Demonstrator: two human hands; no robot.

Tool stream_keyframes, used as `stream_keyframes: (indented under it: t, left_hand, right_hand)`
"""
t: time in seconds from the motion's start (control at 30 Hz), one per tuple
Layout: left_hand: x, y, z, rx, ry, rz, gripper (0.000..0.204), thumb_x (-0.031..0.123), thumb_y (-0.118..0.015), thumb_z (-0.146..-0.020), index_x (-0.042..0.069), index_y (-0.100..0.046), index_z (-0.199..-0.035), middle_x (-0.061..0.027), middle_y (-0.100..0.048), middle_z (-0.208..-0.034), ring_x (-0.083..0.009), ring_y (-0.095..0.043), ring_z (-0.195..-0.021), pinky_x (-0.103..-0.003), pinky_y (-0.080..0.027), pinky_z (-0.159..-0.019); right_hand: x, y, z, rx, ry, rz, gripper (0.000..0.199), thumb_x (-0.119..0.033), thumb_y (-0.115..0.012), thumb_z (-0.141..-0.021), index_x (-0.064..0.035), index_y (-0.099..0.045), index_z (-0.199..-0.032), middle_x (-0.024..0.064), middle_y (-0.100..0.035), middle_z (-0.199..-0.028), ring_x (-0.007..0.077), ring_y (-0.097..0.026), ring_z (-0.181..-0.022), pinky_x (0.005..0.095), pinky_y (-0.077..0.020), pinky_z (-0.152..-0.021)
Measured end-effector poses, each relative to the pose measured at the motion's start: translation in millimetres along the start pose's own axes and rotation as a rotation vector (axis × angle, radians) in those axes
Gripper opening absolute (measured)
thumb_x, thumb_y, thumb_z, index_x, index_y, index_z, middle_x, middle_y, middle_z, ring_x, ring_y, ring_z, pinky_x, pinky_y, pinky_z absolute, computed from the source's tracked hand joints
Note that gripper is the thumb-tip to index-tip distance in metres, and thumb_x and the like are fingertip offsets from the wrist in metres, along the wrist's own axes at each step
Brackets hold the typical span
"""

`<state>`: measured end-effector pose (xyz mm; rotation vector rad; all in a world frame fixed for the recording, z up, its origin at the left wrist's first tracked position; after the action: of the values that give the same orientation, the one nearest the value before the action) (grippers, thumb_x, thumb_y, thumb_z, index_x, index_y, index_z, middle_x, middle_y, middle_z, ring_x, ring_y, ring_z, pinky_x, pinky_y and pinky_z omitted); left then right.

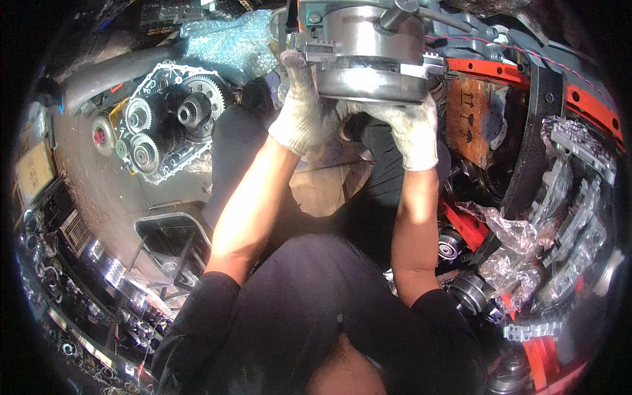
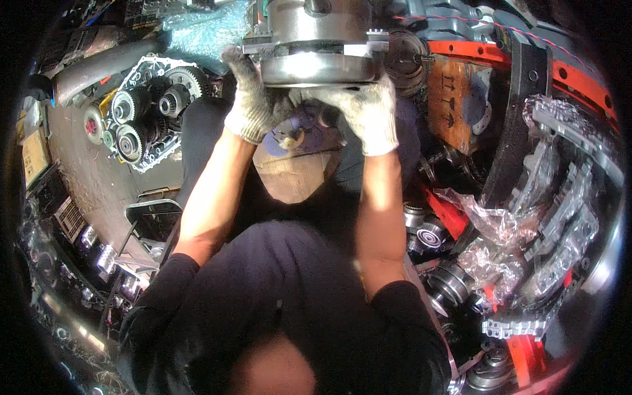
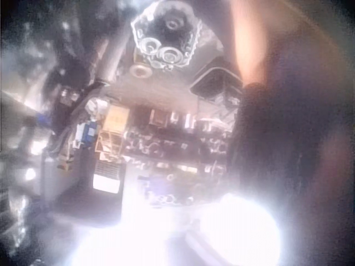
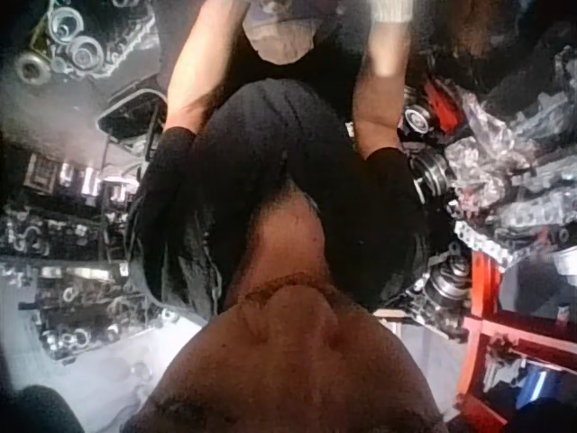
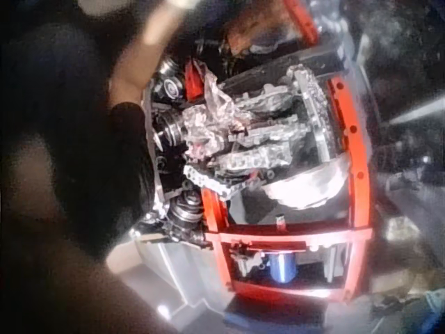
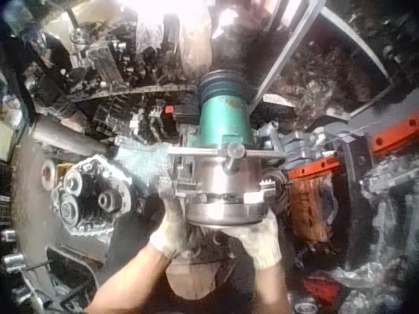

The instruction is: The person uses a T-handle wrench to tighten a bolt on a cylindrical metal component attached to a green motor. They rotate the component and reposition the wrench multiple times to secure the assembly.

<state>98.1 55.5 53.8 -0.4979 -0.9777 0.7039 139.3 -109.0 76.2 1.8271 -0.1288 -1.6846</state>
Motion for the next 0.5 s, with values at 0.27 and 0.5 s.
stream_keyframes:
  t: [0.27, 0.5]
  left_hand:
    - [-8, 15, -9, -0.047, -0.001, 0.081, 0.135, 0.107, -0.045, -0.064, 0.005, -0.048, -0.154, -0.0187, -0.062, -0.142, -0.0303, -0.064, -0.127, -0.045, -0.061, -0.101]
    - [-11, 22, -16, -0.122, -0.064, 0.012, 0.131, 0.103, -0.044, -0.07, 0.003, -0.047, -0.155, -0.019, -0.063, -0.142, -0.0326, -0.066, -0.126, -0.046, -0.062, -0.1]
  right_hand:
    - [15, -12, 5, 0.039, -0.124, -0.419, 0.032, 0.0, -0.076, -0.087, -0.0094, -0.08, -0.117, 0.0084, -0.08, -0.114, 0.018, -0.075, -0.106, 0.0336, -0.0597, -0.094]
    - [17, -11, 2, 0.135, -0.23, -0.374, 0.056, -0.011, -0.093, -0.073, -0.0005, -0.071, -0.124, 0.0096, -0.077, -0.117, 0.0193, -0.071, -0.106, 0.0357, -0.0564, -0.096]
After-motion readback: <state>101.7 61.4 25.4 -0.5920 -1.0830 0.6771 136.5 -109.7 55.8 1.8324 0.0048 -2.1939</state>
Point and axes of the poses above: each hand's wrist, its own z-axis away from the middle knuckle, its own y-axis out of the back of the hand, x = y × z, the point moved 6 cm from there along -z, towards the middle knuckle
